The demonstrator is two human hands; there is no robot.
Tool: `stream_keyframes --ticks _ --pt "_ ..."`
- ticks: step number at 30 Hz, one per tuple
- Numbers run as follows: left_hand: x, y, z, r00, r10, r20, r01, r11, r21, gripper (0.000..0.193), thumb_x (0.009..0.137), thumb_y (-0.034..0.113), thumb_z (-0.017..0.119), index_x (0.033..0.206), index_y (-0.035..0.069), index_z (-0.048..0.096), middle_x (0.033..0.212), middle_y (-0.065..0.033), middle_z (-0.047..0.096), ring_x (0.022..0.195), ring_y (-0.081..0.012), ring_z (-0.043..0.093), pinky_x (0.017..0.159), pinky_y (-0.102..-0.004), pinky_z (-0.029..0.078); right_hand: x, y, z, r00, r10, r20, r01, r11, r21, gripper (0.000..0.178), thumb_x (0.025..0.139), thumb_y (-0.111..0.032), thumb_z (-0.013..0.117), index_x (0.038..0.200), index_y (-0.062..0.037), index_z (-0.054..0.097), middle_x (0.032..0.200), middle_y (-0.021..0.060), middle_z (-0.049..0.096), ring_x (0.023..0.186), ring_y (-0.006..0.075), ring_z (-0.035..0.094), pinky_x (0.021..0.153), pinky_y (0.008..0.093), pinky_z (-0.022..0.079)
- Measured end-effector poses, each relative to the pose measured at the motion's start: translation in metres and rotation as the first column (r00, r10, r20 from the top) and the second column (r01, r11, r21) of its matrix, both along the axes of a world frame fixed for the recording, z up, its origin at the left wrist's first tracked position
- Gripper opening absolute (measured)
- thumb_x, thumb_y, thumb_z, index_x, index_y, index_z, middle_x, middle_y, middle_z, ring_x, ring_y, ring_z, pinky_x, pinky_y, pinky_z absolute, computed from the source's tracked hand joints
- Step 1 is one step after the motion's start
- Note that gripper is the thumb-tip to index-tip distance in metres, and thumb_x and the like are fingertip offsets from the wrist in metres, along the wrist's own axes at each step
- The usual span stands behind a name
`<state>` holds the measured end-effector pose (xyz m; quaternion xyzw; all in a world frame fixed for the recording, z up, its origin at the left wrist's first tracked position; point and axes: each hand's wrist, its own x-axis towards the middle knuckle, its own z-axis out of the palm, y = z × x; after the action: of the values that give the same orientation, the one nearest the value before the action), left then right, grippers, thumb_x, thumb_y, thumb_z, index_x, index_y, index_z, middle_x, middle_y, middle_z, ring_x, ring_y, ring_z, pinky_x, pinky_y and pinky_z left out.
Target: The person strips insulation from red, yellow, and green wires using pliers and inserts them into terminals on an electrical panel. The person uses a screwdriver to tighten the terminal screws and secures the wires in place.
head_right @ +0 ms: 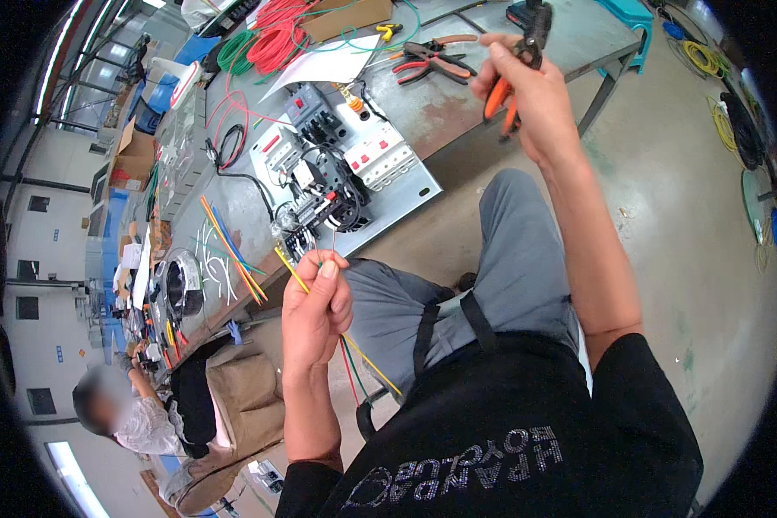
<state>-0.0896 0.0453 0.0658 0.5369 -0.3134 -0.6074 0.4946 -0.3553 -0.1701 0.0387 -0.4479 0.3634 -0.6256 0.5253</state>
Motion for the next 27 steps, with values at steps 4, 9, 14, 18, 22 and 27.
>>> stream_keyframes --ticks 4,9,14,18,22,27 --pt "0.000 -0.006 0.000 0.998 -0.002 -0.057 0.000 0.999 -0.047 0.015 0.108 0.024 0.053 0.110 0.009 0.055 0.064 0.0049 0.039 0.048 -0.0034 0.026 0.042 -0.0216 0.020 0.023 0.047 0.007 0.903 0.347 -0.252 -0.351 0.936 0.030 0.023 0.100 -0.025 0.065 0.112 -0.0052 0.066 0.078 0.0004 0.063 0.070 0.0074 0.061 0.064 0.0246 0.047" --pt "-0.006 -0.008 -0.013 1.000 -0.011 0.009 0.012 0.998 -0.057 0.016 0.108 0.023 0.054 0.115 0.009 0.054 0.066 0.0062 0.037 0.049 -0.0026 0.028 0.042 -0.0208 0.021 0.059 0.093 0.010 0.790 0.550 -0.272 -0.584 0.810 -0.058 0.018 0.096 -0.017 0.070 0.104 -0.0026 0.065 0.082 -0.0016 0.061 0.077 0.0044 0.056 0.070 0.0247 0.048" --pt "-0.014 -0.007 -0.010 0.996 -0.034 0.087 0.042 0.995 -0.088 0.020 0.109 0.024 0.051 0.121 0.008 0.051 0.065 0.0080 0.038 0.050 -0.0012 0.030 0.044 -0.0210 0.023 0.087 0.105 0.025 0.760 0.437 -0.482 -0.594 0.768 -0.240 0.025 0.088 -0.023 0.070 0.102 -0.0023 0.065 0.080 0.0184 0.067 0.074 0.0374 0.066 0.066 0.0407 0.051" --pt "-0.019 -0.008 -0.015 0.985 -0.055 0.162 0.070 0.993 -0.090 0.014 0.108 0.022 0.052 0.111 0.009 0.052 0.069 0.0071 0.042 0.052 -0.0026 0.032 0.044 -0.0211 0.025 0.089 0.103 0.031 0.727 0.420 -0.544 -0.597 0.777 -0.198 0.024 0.087 -0.022 0.070 0.101 -0.0031 0.064 0.081 0.0174 0.067 0.076 0.0383 0.066 0.067 0.0433 0.051" --pt "-0.023 -0.007 -0.039 0.923 -0.018 0.385 0.076 0.988 -0.136 0.015 0.108 0.024 0.054 0.108 0.009 0.052 0.070 0.0070 0.044 0.053 -0.0025 0.036 0.045 -0.0215 0.025 0.093 0.102 0.022 0.699 0.300 -0.650 -0.584 0.764 -0.274 0.024 0.086 -0.021 0.071 0.100 -0.0031 0.063 0.084 0.0180 0.068 0.080 0.0406 0.066 0.069 0.0457 0.052" --pt "-0.011 -0.010 -0.029 0.992 -0.101 -0.071 0.097 0.994 -0.051 0.014 0.106 0.021 0.057 0.109 0.008 0.055 0.076 0.0032 0.048 0.057 -0.0035 0.039 0.048 -0.0205 0.027 0.086 0.099 0.016 0.716 0.385 -0.582 -0.596 0.771 -0.223 0.020 0.091 -0.017 0.071 0.098 -0.0008 0.062 0.081 0.0140 0.065 0.072 0.0267 0.065 0.068 0.0363 0.050"
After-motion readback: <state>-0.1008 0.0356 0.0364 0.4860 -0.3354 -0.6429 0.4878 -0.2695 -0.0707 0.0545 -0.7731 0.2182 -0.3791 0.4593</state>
